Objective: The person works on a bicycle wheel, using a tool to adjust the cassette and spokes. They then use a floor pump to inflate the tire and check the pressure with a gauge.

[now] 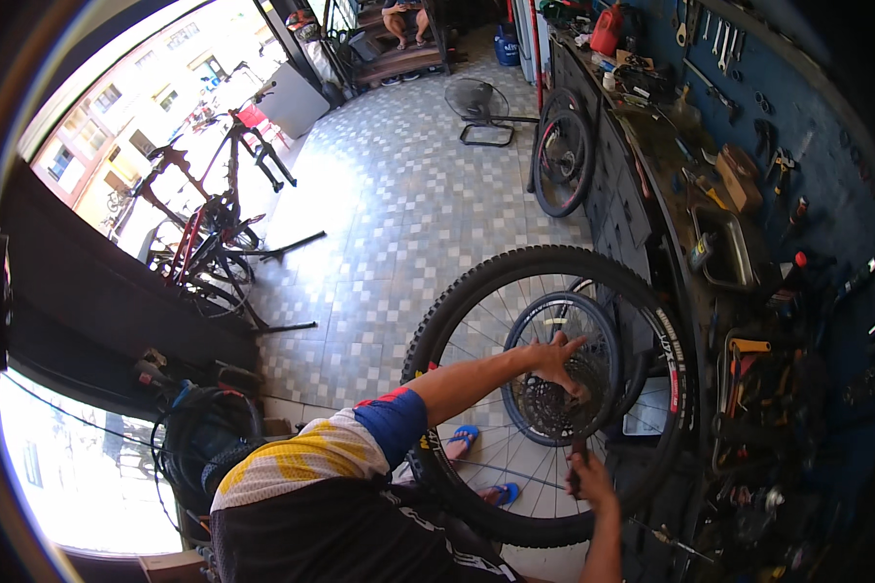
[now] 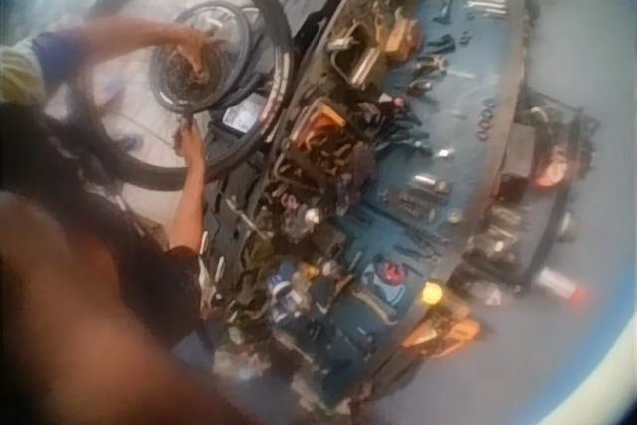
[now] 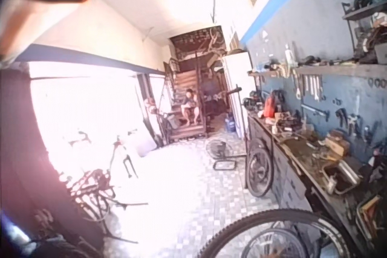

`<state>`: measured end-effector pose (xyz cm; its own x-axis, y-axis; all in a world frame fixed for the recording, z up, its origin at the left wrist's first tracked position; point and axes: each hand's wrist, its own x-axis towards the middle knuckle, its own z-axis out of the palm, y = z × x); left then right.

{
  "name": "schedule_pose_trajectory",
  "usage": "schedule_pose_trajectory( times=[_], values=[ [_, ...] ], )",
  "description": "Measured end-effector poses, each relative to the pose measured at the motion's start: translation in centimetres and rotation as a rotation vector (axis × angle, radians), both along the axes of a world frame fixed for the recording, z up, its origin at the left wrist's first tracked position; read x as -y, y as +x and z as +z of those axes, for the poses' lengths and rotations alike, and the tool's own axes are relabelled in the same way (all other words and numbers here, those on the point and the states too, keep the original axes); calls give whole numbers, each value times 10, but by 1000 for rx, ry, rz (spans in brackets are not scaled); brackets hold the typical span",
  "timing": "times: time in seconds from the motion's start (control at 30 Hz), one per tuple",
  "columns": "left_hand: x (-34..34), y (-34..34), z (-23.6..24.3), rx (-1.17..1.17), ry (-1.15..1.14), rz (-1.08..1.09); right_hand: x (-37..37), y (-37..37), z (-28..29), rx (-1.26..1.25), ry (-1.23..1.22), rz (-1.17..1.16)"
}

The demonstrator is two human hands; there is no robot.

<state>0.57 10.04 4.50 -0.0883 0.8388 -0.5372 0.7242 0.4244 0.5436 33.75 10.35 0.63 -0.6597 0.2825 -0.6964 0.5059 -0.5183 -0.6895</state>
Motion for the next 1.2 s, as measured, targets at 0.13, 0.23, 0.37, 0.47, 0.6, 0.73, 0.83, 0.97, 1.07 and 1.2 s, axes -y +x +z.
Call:
schedule_pose_trajectory(
  times=[0.13,0.23,0.37,0.47,0.6,0.73,0.83,0.97,1.07,1.2],
  values=[
    [-1,0,-1,-1,49,2,-20,4,8,-24,70,38],
    [0,0,-4,31,72,22,27,-3,-12,-52,43,-156],
    [2,0,-9,6,87,38,97,-49,-3,-14,-90,-518],
    [7,3,-11,17,109,50,150,-133,20,-93,-249,-852],
    [8,0,-8,9,109,51,160,-170,18,-280,-416,-902],
    [3,5,2,20,96,30,131,-107,-3,-273,-344,-614],
    [7,2,0,5,81,49,84,-46,-1,-126,-191,-294],
    [6,8,7,-1,61,52,1,6,2,29,31,-74],
    [7,6,4,18,64,56,-12,5,5,10,115,-34],
    [3,6,-3,-3,89,45,36,-6,-13,-78,88,-271]
  ],
)
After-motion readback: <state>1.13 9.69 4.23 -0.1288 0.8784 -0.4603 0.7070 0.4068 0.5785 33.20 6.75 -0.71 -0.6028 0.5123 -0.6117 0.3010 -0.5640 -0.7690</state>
